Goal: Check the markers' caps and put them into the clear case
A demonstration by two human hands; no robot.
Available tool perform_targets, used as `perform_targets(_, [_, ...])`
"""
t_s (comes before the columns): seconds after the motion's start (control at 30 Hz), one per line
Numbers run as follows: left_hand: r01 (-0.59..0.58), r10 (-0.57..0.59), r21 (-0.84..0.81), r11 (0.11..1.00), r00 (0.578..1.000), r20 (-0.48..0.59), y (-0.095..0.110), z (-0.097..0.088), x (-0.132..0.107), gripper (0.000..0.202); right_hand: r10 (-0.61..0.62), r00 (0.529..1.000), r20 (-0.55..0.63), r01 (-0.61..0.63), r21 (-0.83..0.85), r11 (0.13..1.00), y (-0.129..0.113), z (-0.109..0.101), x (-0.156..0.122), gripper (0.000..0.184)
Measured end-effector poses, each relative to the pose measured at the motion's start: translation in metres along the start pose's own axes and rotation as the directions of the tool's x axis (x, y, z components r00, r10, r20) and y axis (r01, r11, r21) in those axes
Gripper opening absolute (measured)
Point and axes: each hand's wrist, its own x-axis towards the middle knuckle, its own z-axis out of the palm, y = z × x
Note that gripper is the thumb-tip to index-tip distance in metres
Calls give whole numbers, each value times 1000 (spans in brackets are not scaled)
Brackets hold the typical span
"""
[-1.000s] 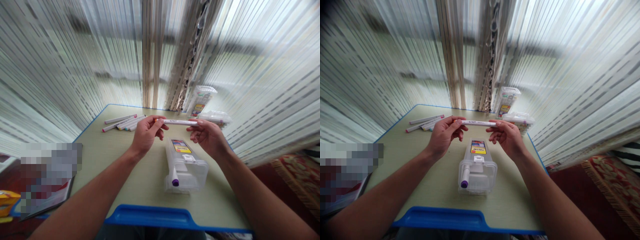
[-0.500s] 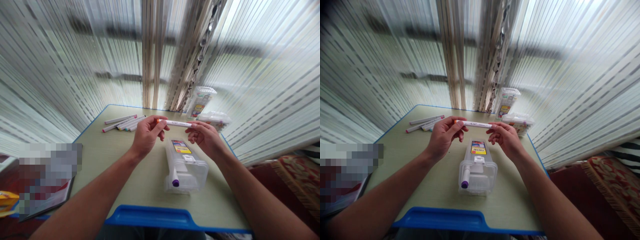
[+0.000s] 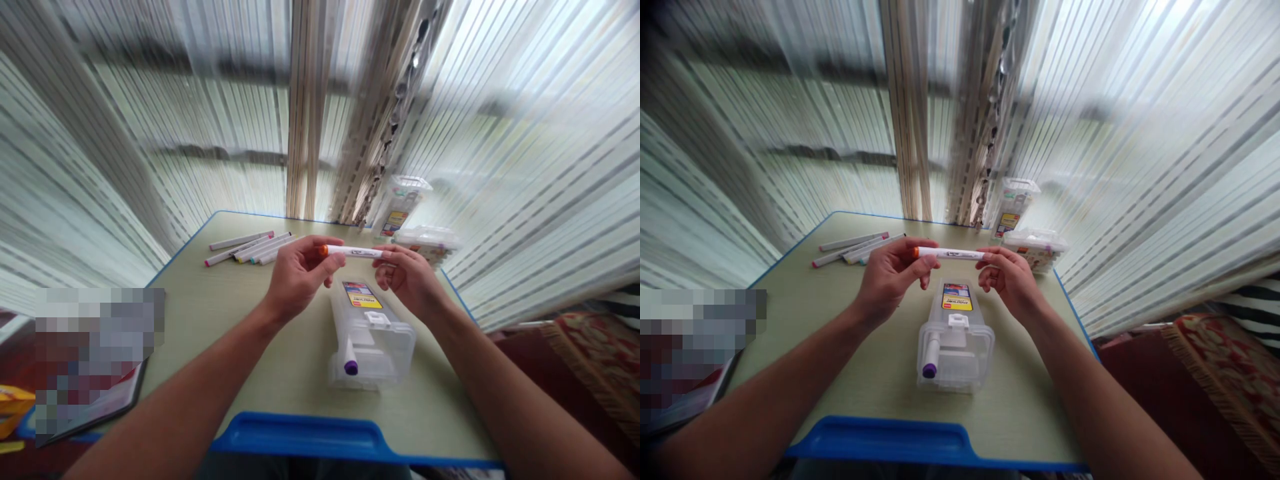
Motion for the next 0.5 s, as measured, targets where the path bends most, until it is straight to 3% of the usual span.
perform_targets(0.5, [-20,20,0,1000,997,69,1,1,-2,27,57,998,2,-57,9,998,4,0,1,18])
